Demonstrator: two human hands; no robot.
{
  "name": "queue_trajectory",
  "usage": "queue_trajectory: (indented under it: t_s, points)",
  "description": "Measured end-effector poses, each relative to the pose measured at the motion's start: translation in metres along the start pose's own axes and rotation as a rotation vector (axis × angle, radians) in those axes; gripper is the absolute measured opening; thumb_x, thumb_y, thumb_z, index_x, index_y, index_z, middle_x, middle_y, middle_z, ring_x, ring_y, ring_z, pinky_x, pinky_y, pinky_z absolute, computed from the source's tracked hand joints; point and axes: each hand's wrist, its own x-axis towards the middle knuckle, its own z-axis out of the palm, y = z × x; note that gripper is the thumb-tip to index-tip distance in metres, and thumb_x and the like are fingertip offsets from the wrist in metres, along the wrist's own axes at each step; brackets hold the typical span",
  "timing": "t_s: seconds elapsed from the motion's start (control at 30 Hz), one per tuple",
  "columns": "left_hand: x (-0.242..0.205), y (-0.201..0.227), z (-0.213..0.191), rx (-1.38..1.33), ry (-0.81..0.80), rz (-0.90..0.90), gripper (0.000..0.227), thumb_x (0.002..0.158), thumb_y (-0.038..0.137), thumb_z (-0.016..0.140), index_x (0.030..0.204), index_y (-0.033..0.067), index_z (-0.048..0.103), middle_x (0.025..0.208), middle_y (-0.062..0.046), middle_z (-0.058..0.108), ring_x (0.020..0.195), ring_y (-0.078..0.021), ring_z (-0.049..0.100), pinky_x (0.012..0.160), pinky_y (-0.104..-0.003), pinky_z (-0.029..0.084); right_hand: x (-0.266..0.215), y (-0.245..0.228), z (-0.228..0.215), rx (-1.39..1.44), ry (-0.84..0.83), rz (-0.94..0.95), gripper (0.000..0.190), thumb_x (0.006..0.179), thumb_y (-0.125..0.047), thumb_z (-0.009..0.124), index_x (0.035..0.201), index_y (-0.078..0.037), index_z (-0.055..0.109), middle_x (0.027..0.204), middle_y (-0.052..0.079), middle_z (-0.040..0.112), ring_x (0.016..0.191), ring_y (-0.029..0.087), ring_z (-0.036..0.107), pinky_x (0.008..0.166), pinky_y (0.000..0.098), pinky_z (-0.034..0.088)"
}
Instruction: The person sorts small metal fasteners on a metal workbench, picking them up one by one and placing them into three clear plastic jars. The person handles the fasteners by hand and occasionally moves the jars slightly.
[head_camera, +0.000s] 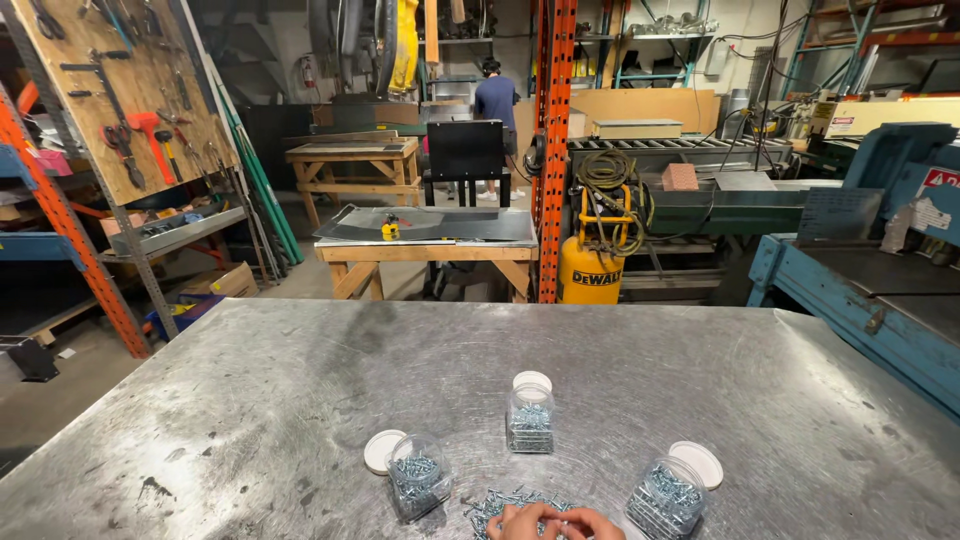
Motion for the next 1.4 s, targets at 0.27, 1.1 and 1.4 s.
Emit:
queue_trajectory:
  t_s: [0.27,1.1,1.4]
  points:
    - [-0.034,0.044,-0.038,-0.044,-0.059,-0.106,0.005,0.087,0.048,0.065,0.092,0.0491,0.066,0.093,0.029,0.06,0.101,0.0085,0.051,0.113,-0.024,0.018,0.022,-0.01,-0.016,-0.084,-0.025,0.012,0.02,0.079,-0.022,0.079,0.094,-0.027,0.092,0.081,-0.009,0.082,0.075,0.003,0.072,0.078,0.0152,0.055]
    - [-0.006,0.028,-0.005,0.088,0.043,0.086,0.02,0.09,0.041,0.058,0.105,0.0537,0.063,0.096,0.029,0.055,0.109,0.0035,0.046,0.109,-0.03,0.018,0.078,0.062,0.007,0.441,-0.027,-0.034,0.017,0.082,-0.006,0.078,0.099,-0.003,0.078,0.077,0.019,0.086,0.063,0.025,0.076,0.067,0.0306,0.057]
    - [-0.035,0.066,-0.019,-0.396,0.144,-0.217,0.019,0.073,0.047,0.078,0.092,0.0516,0.08,0.096,0.026,0.07,0.094,0.0158,0.064,0.105,-0.009,0.034,0.053,0.032,-0.019,0.208,-0.181,-0.001,0.01,0.086,-0.011,0.083,0.096,-0.012,0.084,0.077,0.003,0.083,0.059,0.009,0.059,0.062,0.0197,0.046]
